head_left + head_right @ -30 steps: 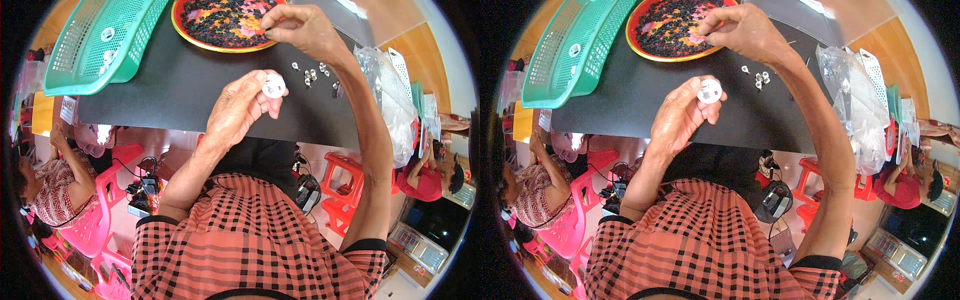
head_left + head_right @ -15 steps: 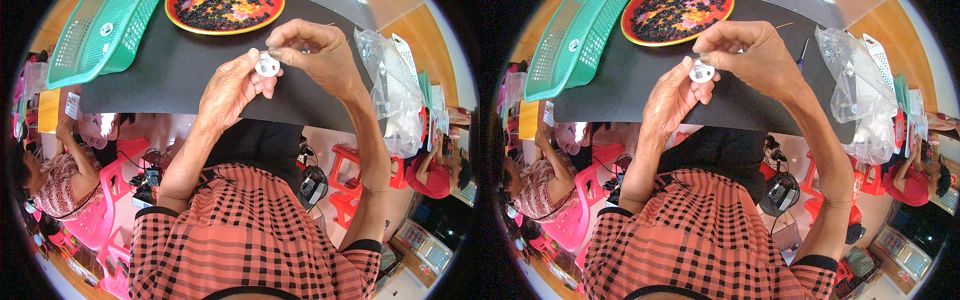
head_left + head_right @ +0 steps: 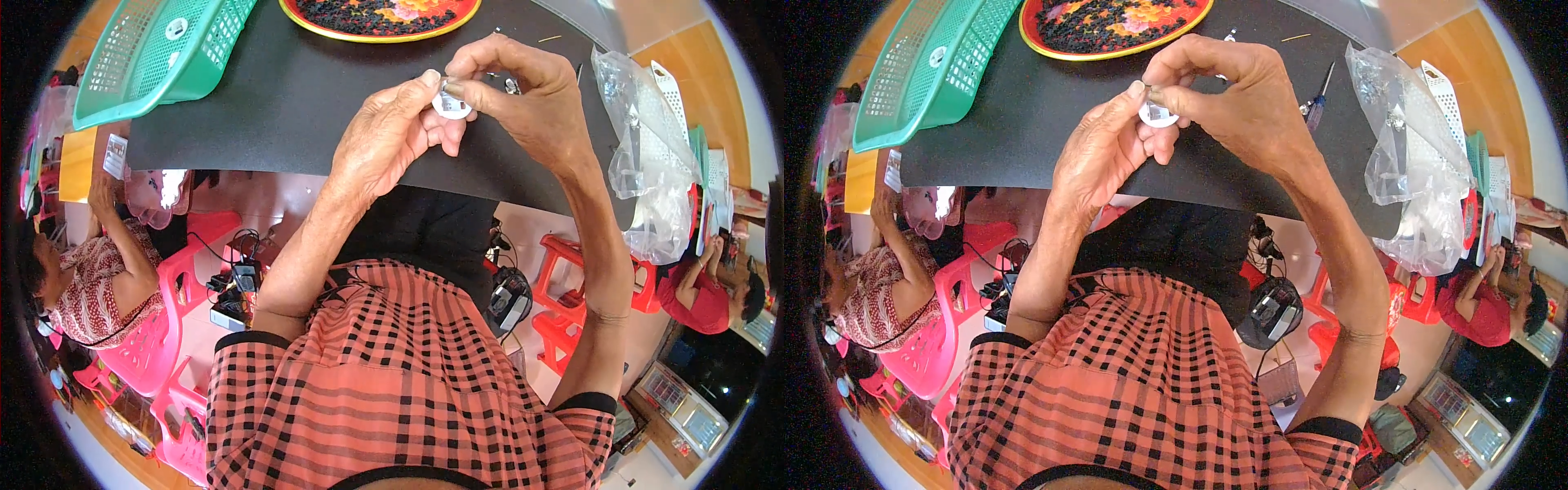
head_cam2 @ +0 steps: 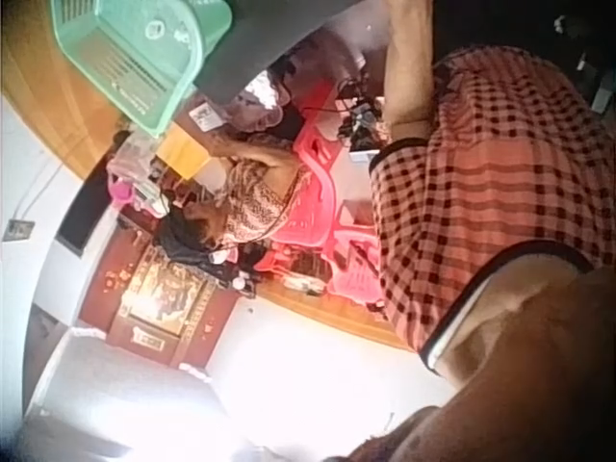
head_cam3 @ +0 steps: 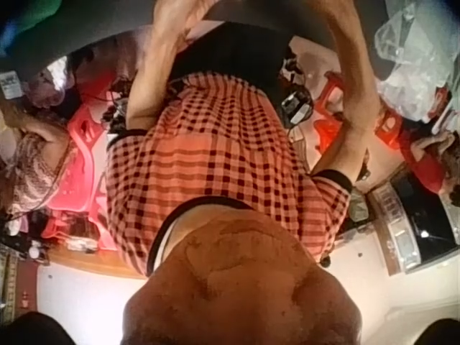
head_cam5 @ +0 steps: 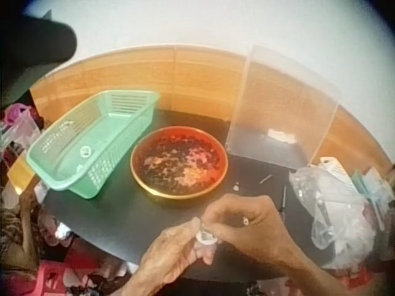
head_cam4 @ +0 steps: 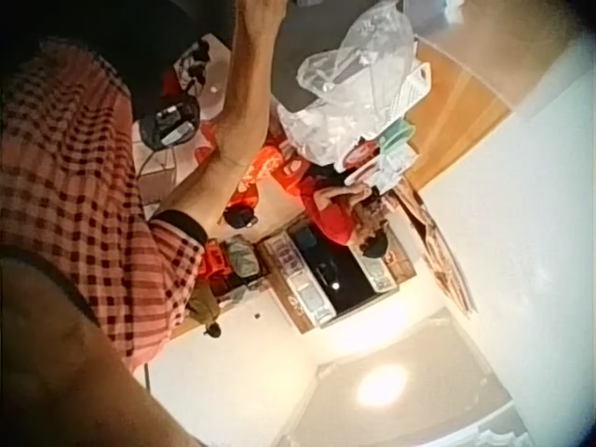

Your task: The person assembles small metal pins and plastic components into a white circular housing by hand.

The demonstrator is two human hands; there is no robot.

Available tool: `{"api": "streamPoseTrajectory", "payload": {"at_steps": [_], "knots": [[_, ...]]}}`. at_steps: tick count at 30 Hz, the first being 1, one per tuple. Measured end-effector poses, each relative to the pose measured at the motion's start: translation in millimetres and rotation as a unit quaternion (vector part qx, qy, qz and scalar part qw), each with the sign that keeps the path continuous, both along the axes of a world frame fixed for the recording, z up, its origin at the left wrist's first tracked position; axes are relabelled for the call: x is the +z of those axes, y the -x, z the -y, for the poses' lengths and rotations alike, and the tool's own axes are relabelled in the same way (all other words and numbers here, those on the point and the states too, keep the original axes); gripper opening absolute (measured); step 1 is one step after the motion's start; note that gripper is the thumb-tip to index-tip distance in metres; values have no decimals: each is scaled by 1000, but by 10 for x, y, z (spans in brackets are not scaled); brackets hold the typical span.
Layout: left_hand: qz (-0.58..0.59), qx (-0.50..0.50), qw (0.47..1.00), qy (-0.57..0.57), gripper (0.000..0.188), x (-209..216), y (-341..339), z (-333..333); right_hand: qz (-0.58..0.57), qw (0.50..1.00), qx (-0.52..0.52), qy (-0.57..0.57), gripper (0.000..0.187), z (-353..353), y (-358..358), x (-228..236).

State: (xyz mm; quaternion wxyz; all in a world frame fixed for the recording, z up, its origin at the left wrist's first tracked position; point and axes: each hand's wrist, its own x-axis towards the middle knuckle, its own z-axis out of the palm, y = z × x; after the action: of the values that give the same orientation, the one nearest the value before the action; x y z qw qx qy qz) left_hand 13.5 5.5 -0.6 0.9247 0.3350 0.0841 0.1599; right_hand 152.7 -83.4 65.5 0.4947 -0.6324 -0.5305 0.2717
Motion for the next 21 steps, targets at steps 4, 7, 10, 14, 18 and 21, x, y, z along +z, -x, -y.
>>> {"api": "streamPoseTrajectory", "payload": {"at_steps": [4,7,10,14,18,21], "knots": [[2,-2,1000,-1,40,1,-7,1,66,998,-10,-5,8,-2,14,-5],[-25,12,999,-25,41,6,-17,22,135,991,2,-25,8,-6,5,12],[-20,26,998,-45,42,-8,-23,38,173,984,9,-33,9,-18,33,69],[7,30,997,-70,38,-37,-18,41,137,990,-14,-5,8,2,37,30],[3,9,996,-89,34,35,10,33,172,985,-17,-28,8,13,14,-9],[9,6,995,-103,34,9,25,32,188,982,-3,-21,8,21,4,28]]}}
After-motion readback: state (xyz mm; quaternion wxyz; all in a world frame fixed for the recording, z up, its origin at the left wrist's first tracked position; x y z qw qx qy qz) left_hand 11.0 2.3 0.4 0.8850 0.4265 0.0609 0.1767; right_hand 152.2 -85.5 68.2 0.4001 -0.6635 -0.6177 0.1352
